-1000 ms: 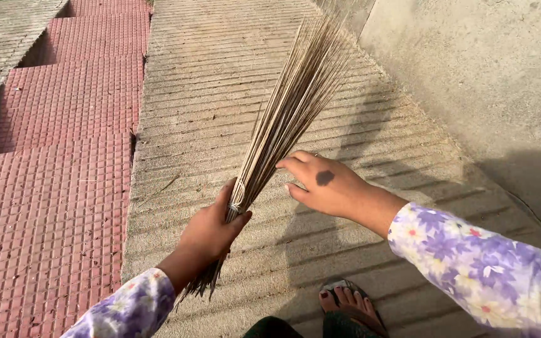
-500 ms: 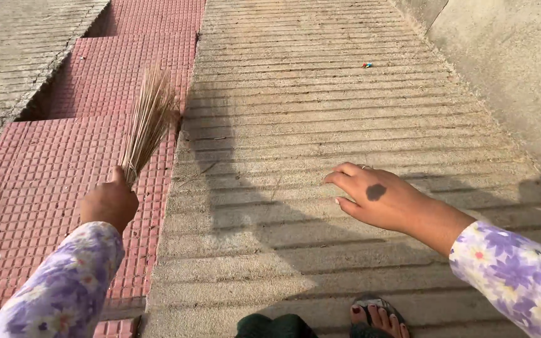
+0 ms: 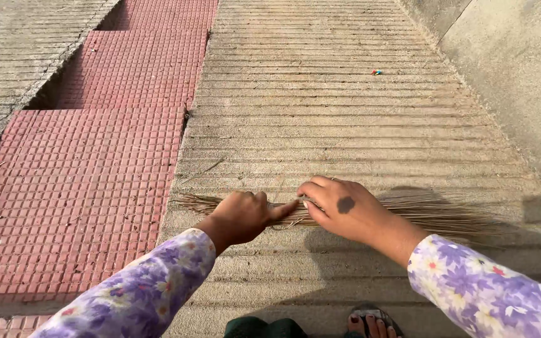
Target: Shaking and striking a bundle of broom material against concrete stairs to clean it.
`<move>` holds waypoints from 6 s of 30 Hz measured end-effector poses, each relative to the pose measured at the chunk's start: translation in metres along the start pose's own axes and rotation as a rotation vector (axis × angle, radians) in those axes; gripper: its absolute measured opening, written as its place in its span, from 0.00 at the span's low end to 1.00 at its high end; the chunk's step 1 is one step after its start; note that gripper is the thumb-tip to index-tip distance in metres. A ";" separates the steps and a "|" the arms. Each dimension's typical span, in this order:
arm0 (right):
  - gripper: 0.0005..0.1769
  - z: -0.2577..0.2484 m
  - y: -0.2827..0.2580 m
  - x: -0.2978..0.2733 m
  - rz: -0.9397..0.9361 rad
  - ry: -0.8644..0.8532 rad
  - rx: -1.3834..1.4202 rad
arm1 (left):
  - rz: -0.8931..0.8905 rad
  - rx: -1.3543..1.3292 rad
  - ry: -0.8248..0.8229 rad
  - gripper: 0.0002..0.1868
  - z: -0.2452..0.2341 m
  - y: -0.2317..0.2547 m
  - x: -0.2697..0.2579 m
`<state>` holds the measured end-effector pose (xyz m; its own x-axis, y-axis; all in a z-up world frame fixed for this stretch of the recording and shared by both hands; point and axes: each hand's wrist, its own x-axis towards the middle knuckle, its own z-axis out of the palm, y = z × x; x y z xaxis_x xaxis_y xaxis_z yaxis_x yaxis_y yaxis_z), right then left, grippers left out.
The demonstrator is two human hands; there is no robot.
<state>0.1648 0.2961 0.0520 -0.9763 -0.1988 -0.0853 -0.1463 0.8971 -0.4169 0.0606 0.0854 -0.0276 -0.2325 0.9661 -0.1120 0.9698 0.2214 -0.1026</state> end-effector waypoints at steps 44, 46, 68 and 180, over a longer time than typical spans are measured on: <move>0.35 0.036 0.090 0.009 -0.174 0.095 0.009 | 0.460 0.258 0.346 0.34 -0.048 -0.044 0.200; 0.38 0.046 0.131 0.001 0.060 -0.066 0.052 | 0.538 0.351 0.331 0.37 -0.025 -0.039 0.238; 0.36 0.053 0.147 0.113 0.563 1.339 2.240 | 0.062 -0.130 -0.085 0.43 -0.077 -0.055 0.189; 0.25 0.051 0.488 0.455 0.994 1.085 1.323 | 0.211 0.217 -0.285 0.43 -0.022 -0.392 0.472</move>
<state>-0.3427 0.6231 -0.2362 -0.3704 0.8411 -0.3941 0.1059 -0.3833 -0.9175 -0.4277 0.4571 -0.0187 -0.0708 0.9054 -0.4187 0.9672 -0.0404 -0.2508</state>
